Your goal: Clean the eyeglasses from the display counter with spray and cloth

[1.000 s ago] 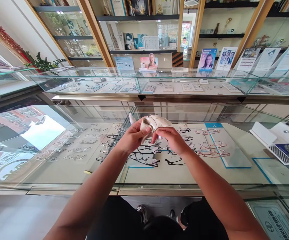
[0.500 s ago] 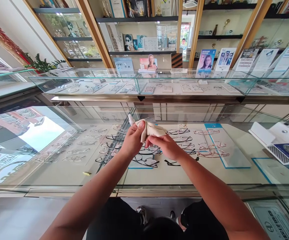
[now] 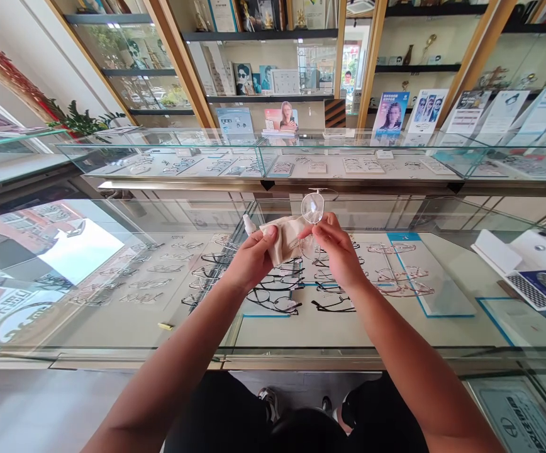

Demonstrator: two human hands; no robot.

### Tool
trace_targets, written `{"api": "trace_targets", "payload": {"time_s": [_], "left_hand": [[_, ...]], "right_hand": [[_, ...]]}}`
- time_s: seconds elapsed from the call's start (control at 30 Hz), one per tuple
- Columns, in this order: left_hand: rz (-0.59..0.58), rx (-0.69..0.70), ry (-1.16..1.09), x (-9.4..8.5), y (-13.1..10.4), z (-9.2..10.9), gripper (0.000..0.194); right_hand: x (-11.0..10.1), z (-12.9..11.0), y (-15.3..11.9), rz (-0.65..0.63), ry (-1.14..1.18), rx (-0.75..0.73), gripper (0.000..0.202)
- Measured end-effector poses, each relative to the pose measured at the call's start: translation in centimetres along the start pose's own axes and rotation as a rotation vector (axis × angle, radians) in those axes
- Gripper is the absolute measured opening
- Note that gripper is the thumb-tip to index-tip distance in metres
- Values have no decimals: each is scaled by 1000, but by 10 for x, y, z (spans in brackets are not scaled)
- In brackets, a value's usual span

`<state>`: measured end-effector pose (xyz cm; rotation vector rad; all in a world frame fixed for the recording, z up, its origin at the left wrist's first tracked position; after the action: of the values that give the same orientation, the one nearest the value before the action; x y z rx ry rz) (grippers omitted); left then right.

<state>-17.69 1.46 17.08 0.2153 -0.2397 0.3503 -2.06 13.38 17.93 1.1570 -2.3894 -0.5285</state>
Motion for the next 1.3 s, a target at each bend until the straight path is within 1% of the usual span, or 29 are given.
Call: {"api": "trace_targets", "payload": {"time_s": [0.1,0.2,0.33,0.5,0.63,0.8,0.9,1.07,1.17,1.3], "left_hand": [[-71,-39,46,3,-4,-3,55],[-138,-93,93,8,-7,-7,63],[-120,-106,145,12,-8,-11,73],[-105,-72,191,12,-6,-14,68],[-108,-53,205,12,-4,-16,68],[-155,-52,231,13,-5,-15,63],[-203,-36,267,13,-7,-10,60],[-275,44,386,15,-11,2,52],[-275,62,413,18,-13,5,49],[-240,68,397,22,-12,1,49]], "right_hand": [[3,2,1,-19,47,25,37],[7,7,1,-42,167,124,36],[13,14,-2,-59,238,235,39],[18,19,-5,-102,281,282,39],[20,22,-7,-97,311,341,45],[22,22,-6,-68,375,388,50],[21,21,-5,-41,425,396,47],[18,20,-4,-42,441,389,44],[19,20,-3,-41,453,397,44],[21,22,-3,-15,482,391,42]]}}
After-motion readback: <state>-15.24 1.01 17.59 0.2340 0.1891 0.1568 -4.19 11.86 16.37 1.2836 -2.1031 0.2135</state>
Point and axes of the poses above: each hand's wrist, its own y-axis towards the middle knuckle, its own x-axis out of the palm, z = x × y, the point moved 3 cm from there along y, towards the middle knuckle, and after that the axes turned 11 degrees about y, right-handed, at the moved point
